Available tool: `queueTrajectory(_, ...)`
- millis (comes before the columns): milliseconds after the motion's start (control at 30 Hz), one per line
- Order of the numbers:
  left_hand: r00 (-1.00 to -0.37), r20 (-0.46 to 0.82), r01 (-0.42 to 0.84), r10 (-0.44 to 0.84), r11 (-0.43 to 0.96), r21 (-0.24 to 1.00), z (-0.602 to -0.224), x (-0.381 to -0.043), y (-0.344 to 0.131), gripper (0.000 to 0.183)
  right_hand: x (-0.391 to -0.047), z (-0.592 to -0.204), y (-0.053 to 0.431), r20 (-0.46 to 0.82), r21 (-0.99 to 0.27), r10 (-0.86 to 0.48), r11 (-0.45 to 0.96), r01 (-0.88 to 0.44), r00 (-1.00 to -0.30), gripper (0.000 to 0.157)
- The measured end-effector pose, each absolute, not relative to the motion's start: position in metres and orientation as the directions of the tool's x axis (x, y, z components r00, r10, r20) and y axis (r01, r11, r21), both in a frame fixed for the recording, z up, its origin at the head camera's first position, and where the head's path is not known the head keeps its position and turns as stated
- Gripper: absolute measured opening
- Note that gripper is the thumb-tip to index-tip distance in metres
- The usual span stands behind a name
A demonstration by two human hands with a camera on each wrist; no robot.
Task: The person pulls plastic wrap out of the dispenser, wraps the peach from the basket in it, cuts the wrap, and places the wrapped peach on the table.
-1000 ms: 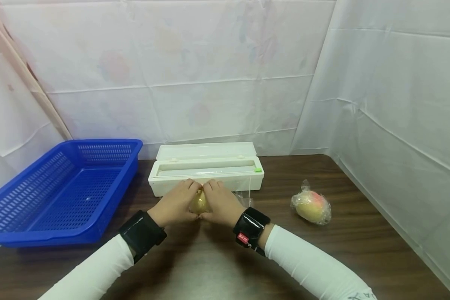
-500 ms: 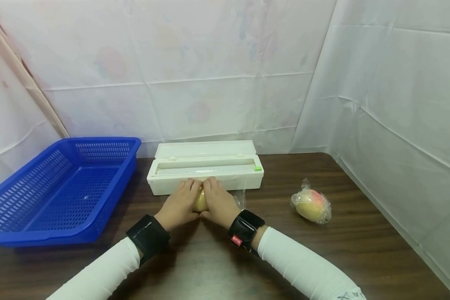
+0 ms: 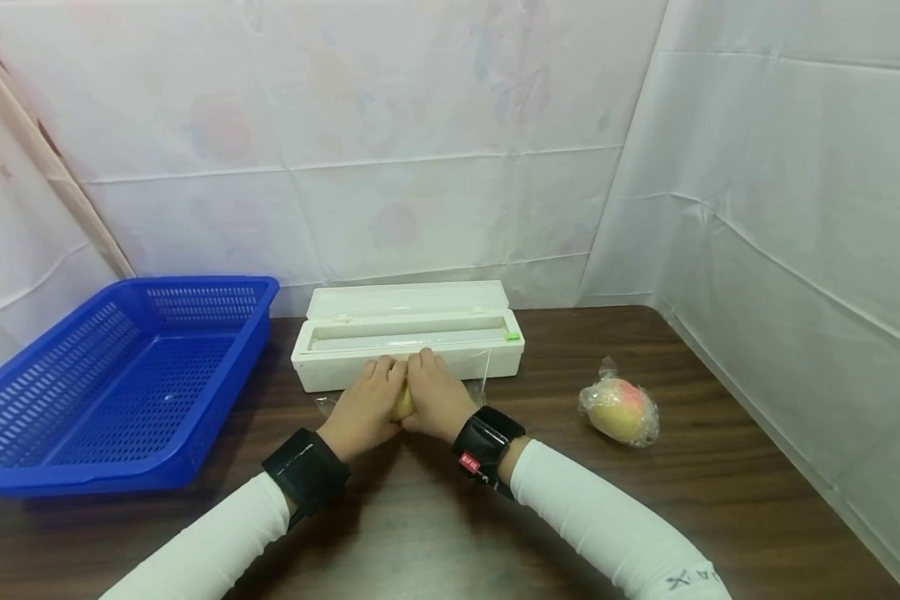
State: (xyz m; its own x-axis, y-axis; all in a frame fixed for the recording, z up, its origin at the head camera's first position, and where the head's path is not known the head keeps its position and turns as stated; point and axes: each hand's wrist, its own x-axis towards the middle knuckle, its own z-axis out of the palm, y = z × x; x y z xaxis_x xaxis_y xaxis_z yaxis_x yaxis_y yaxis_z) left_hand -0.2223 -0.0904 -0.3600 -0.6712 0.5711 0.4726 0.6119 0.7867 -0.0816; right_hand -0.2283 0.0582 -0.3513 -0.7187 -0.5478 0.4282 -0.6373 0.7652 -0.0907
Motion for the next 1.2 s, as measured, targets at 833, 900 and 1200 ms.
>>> queueTrajectory(833,-0.603,0.285,0.767,0.745,0.64,-0.051,-0.333,-0.156,-0.094,0.06,-0.172,-0.329,0.077,0.098,-0.328,-0.587,0.743,-0.583,-0.804,0.059)
queueTrajectory(900,-0.582,0.256,0.789,0.772,0.612,-0.048,-0.33,-0.153,-0.096,0.057,-0.17,-0.327,0.078,0.052,-0.364,-0.59,0.74,-0.566,-0.805,0.057)
queueTrajectory(1200,-0.567,0.06,0.814,0.822,0.547,0.194,-0.318,-0.15,-0.101,0.06,-0.172,-0.323,0.084,-0.137,-0.526,-0.682,0.664,-0.531,-0.718,0.045)
